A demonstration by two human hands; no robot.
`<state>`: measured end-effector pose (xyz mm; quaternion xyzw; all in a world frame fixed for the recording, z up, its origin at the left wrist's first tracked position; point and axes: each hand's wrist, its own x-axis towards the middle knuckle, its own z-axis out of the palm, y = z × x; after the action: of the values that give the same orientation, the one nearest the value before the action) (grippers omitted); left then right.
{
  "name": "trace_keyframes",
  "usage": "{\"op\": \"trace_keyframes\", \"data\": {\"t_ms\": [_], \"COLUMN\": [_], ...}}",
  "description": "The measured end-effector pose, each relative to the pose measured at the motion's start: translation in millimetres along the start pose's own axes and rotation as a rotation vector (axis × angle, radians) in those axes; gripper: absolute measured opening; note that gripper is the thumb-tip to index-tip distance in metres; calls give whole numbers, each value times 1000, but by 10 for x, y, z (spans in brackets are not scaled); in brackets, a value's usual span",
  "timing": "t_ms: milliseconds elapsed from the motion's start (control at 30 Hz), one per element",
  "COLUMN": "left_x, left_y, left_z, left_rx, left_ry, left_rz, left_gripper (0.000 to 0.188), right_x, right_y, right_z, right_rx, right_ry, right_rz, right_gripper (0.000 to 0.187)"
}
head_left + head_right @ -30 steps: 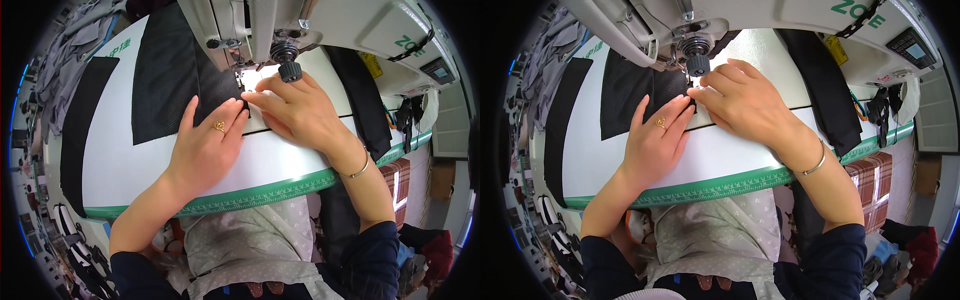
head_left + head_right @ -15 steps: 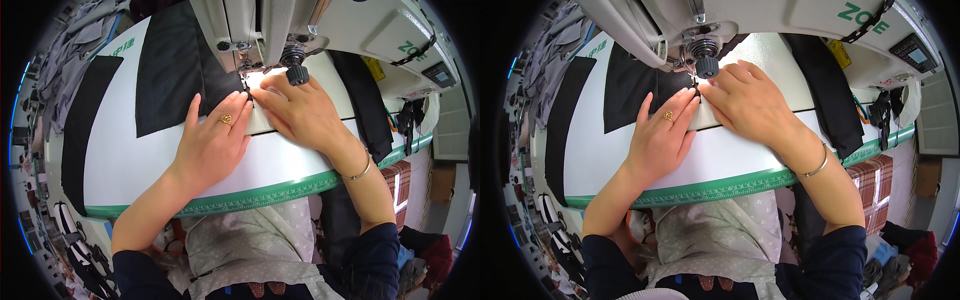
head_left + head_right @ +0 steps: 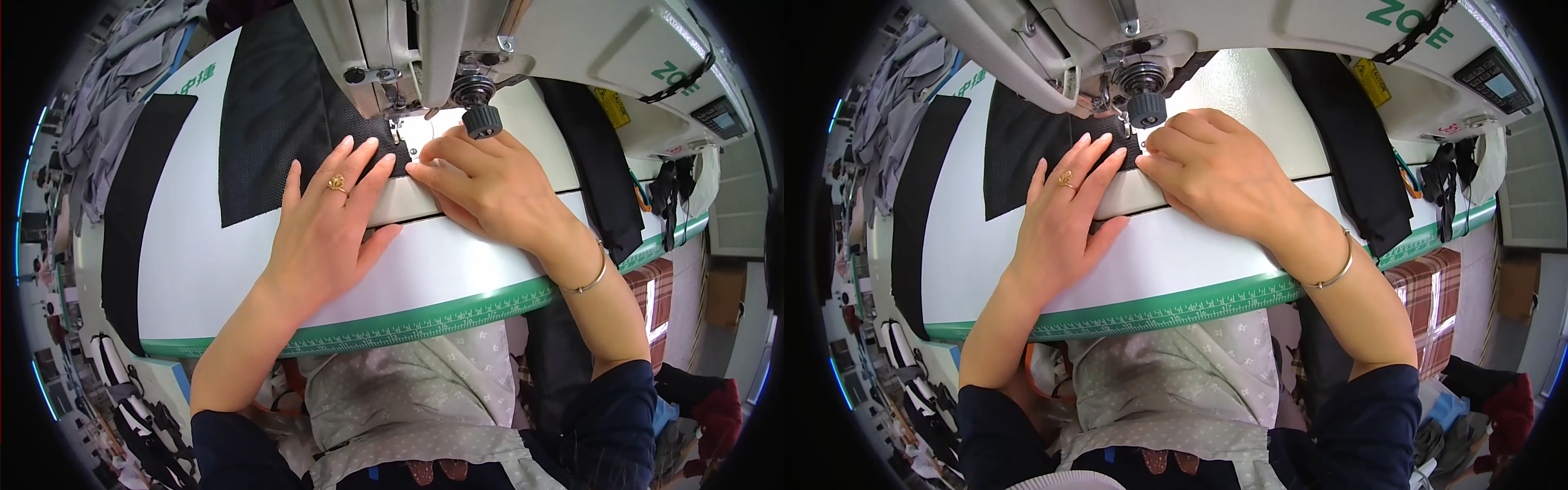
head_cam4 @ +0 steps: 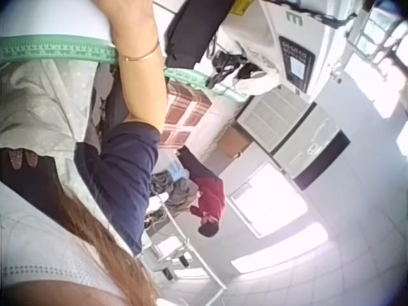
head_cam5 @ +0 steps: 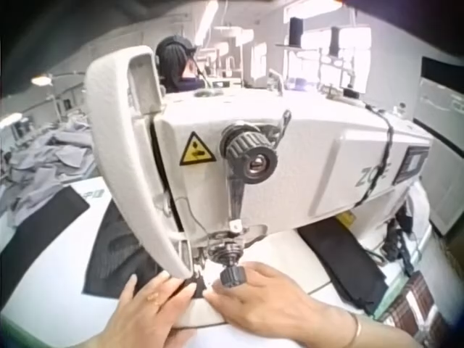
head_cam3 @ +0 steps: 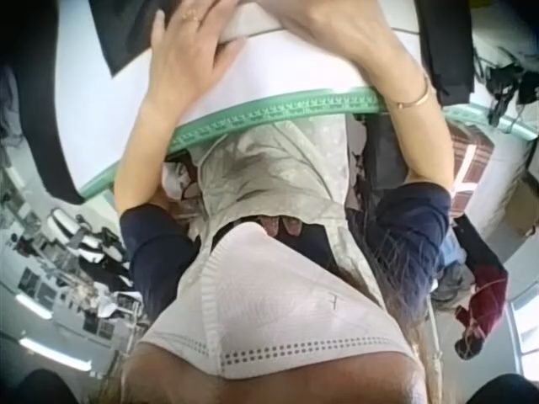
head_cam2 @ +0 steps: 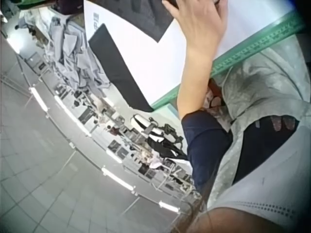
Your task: Using an industrial sewing machine to join pieces of black mesh fabric.
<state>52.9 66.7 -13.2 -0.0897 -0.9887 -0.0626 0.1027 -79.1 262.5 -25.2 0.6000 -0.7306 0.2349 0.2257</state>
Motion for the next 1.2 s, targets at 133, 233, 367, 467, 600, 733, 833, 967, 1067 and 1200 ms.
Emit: {"op": "trace_keyframes", "data": {"t_ms": [133, 233, 367, 467, 600, 733, 833, 967, 1067, 1200], "left_x": [20, 23, 27, 27, 21, -1, 37, 88, 128, 170], "left_y": [12, 12, 15, 3, -10, -44, -51, -115, -169, -234], "left_z": [-24, -39, -40, -28, -11, 17, -31, 22, 54, 95], "left_rx": [-7, -27, -27, -32, 28, 19, -36, -72, -57, -29], "left_ry": [-33, -56, -58, -46, -12, 28, 42, 47, 49, 57], "left_rz": [13, 2, -1, 4, 11, 80, 60, 49, 42, 23], "left_gripper": [65, 67, 67, 68, 66, 57, 52, 50, 49, 50], "right_x": [1, 7, 1, 3, 1, 1, 16, 15, 2, 31], "right_y": [-1, 1, 6, -8, -11, 6, 0, 4, 6, 11], "right_z": [-13, -23, -22, -23, -19, -16, -29, -14, 10, -7], "right_rx": [20, 35, 42, 25, 3, -8, 6, -7, -30, -49], "right_ry": [-17, -23, -24, -29, -37, -35, -27, -37, -49, -40], "right_rz": [8, 12, 19, 39, 60, 58, 85, 107, 124, 85], "right_gripper": [17, 18, 19, 20, 24, 24, 23, 24, 24, 24]}}
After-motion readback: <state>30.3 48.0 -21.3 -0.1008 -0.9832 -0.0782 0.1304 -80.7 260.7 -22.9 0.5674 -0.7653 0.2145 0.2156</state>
